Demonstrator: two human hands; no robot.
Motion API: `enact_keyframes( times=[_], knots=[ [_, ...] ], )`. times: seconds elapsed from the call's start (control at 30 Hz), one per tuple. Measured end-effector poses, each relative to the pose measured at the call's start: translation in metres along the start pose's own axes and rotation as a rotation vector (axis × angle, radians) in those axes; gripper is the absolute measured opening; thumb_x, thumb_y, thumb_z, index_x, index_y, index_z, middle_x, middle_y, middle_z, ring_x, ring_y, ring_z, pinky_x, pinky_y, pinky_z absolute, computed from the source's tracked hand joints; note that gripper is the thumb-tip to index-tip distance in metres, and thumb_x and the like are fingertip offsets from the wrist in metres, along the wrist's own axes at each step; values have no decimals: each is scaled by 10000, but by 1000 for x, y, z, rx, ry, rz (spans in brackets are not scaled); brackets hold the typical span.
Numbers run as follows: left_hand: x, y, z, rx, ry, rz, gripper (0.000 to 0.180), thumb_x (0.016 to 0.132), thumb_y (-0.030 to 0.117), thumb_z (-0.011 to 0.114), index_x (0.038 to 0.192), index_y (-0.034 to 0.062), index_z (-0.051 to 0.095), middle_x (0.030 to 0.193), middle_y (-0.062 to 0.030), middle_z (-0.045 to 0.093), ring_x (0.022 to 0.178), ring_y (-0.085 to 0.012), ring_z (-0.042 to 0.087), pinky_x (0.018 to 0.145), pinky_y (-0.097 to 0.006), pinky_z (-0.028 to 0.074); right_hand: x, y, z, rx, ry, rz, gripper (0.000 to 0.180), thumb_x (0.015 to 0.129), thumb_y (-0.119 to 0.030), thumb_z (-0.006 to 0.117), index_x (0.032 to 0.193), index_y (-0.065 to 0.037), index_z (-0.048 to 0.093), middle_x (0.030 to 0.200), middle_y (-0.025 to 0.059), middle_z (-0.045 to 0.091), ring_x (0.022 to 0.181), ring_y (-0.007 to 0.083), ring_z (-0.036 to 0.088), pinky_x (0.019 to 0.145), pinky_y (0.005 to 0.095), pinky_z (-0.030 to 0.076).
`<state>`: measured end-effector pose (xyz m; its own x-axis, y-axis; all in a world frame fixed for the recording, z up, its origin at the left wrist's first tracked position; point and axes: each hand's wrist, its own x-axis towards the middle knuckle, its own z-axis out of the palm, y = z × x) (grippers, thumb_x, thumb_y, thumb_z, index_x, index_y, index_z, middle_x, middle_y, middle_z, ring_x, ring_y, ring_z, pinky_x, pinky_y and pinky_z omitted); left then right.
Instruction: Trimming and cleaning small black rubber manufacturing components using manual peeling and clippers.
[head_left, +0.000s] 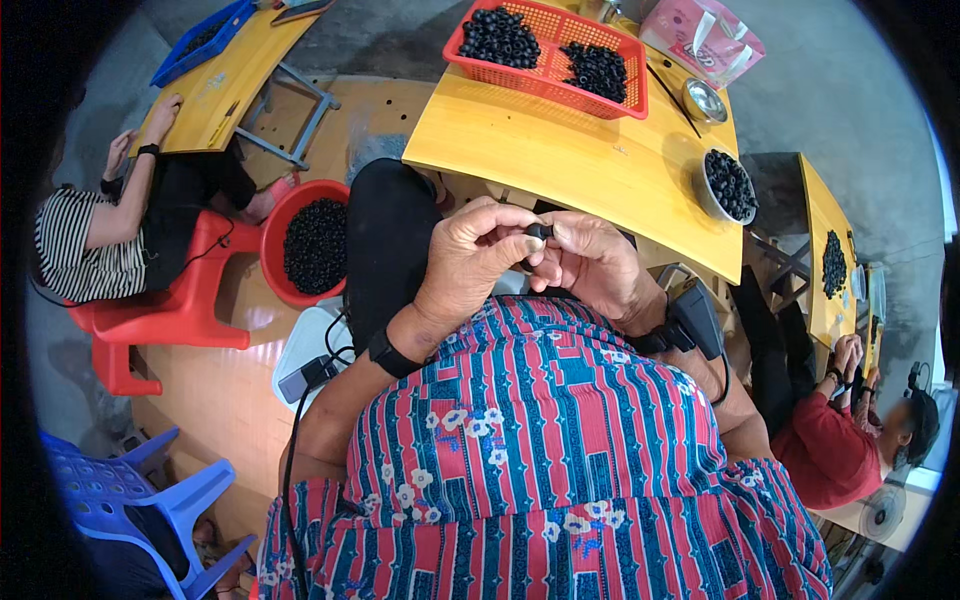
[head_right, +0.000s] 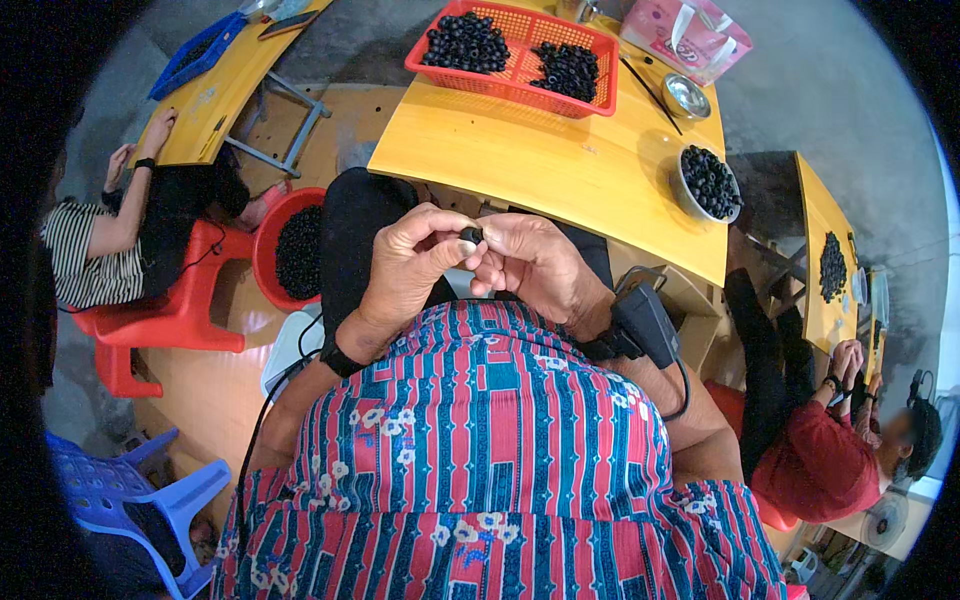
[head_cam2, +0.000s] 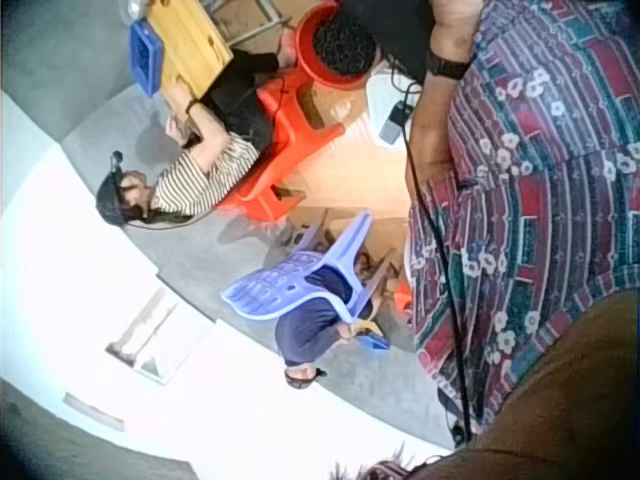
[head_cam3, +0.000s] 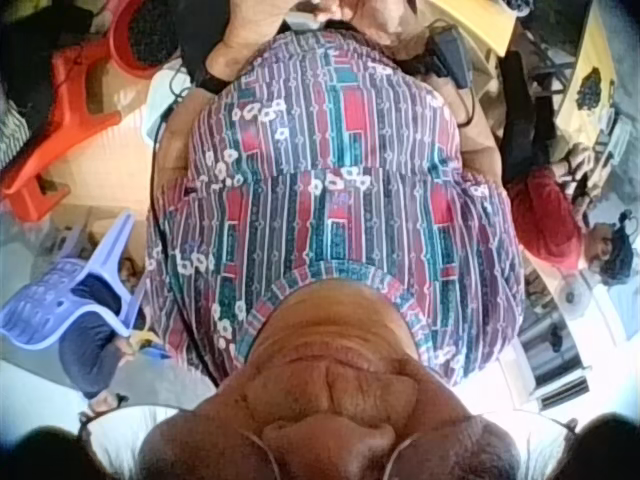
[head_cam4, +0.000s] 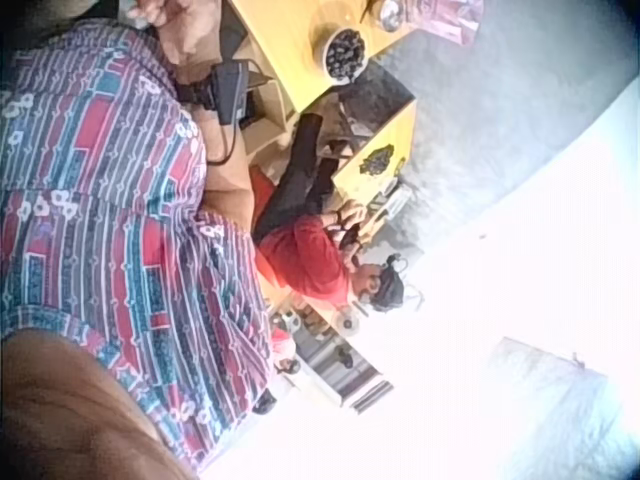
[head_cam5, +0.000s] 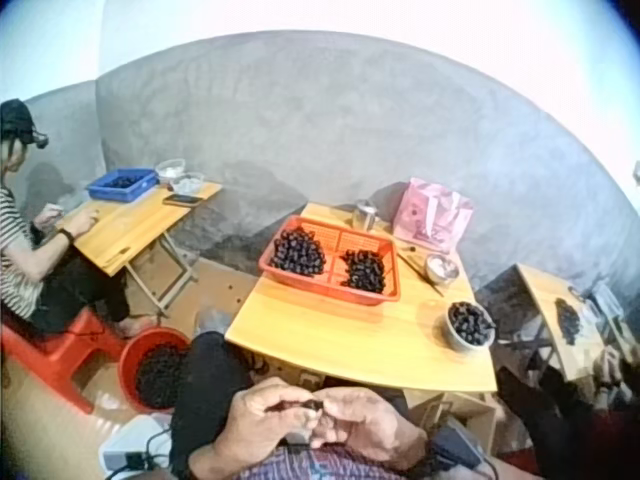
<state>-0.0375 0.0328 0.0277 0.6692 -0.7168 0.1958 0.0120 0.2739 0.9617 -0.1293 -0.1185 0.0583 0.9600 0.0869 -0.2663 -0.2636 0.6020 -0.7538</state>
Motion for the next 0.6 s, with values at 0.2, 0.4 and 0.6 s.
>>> enact_keyframes(
  times=[0.2, 0.4, 0.6],
  knots=[
    [6, 2, -1, 9, -9, 63, 190, 795, 1, 660, 983, -4, 633, 816, -30, 541, 717, -83, 587, 657, -210, 510, 2, -5, 0, -90, -10, -51, 252, 933, -244, 498, 967, -5, 571, 789, 6, 545, 675, 87, 504, 681, 250, 466],
    [5, 7, 0, 139, 13, 99, 194, 773, 13, 680, 964, 32, 649, 825, -15, 537, 743, -76, 535, 644, -209, 454, 4, -2, -7, -205, -64, -108, 254, 939, -247, 491, 1036, -17, 537, 835, 4, 543, 721, 81, 528, 691, 241, 471],
    [5, 2, -1, 232, 40, 159, 191, 730, 19, 708, 916, 38, 671, 799, -24, 563, 717, -104, 542, 628, -222, 449, 2, 5, -6, -148, -58, -88, 246, 939, -240, 489, 1044, -20, 526, 872, 13, 533, 746, 86, 527, 694, 237, 469]
  ],
)
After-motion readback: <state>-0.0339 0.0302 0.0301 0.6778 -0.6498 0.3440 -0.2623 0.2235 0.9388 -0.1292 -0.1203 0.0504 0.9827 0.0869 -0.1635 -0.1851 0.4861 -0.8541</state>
